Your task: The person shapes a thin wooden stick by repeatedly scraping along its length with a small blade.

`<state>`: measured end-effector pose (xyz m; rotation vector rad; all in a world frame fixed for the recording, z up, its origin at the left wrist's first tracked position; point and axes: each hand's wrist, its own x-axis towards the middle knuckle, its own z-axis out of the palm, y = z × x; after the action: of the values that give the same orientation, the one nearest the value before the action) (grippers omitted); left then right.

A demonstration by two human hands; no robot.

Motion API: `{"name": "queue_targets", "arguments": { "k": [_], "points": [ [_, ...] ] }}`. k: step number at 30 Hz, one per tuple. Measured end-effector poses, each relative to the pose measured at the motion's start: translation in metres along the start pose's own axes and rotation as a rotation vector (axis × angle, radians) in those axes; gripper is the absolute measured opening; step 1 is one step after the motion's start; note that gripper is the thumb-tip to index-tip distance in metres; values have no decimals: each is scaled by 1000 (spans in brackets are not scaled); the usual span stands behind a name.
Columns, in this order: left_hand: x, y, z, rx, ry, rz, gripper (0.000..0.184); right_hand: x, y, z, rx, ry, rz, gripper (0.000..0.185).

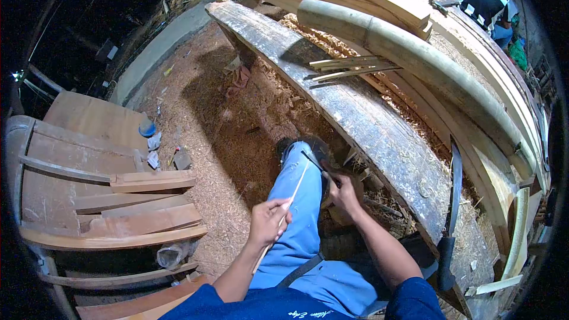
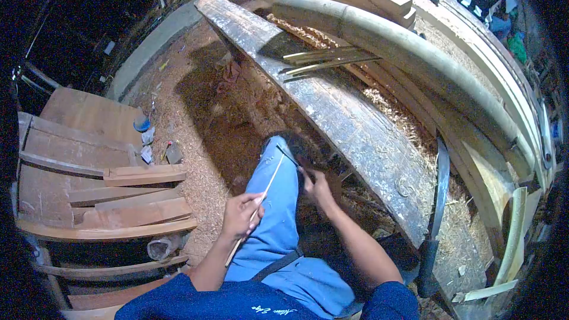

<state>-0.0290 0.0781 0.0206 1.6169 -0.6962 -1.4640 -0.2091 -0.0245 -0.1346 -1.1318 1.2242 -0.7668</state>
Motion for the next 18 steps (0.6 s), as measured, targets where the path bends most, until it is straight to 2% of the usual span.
{"name": "queue_targets", "arguments": {
  "k": [1, 2, 4, 6, 10, 14, 16, 18],
  "points": [
    [-10, -5, -6, -5, -2, -10, 26, 15, 43, 10, 400, 14, 89, 30],
    [-18, -10, -12, -11, -6, -20, 26, 19, 54, 9, 380, 44, 110, 30],
    [-32, -16, -26, -12, -25, -36, 25, 12, 47, 3, 54, 107, 48, 30],
    [-34, -16, -30, -11, -39, -46, 25, 4, 36, -6, -63, 110, 21, 31],
    [-25, -10, -25, -44, -16, -35, 24, -11, -14, -17, -161, 80, -99, 33],
    [-5, 5, -13, 16, -50, -6, 31, -19, -58, -19, -204, 85, -256, 36],
    [6, 9, -7, 11, 4, 25, 31, -21, -74, -21, -193, 62, -436, 36],
    [15, 11, -2, -3, 12, 24, 31, -33, -86, -20, -231, 124, -405, 32]
  ]
}}
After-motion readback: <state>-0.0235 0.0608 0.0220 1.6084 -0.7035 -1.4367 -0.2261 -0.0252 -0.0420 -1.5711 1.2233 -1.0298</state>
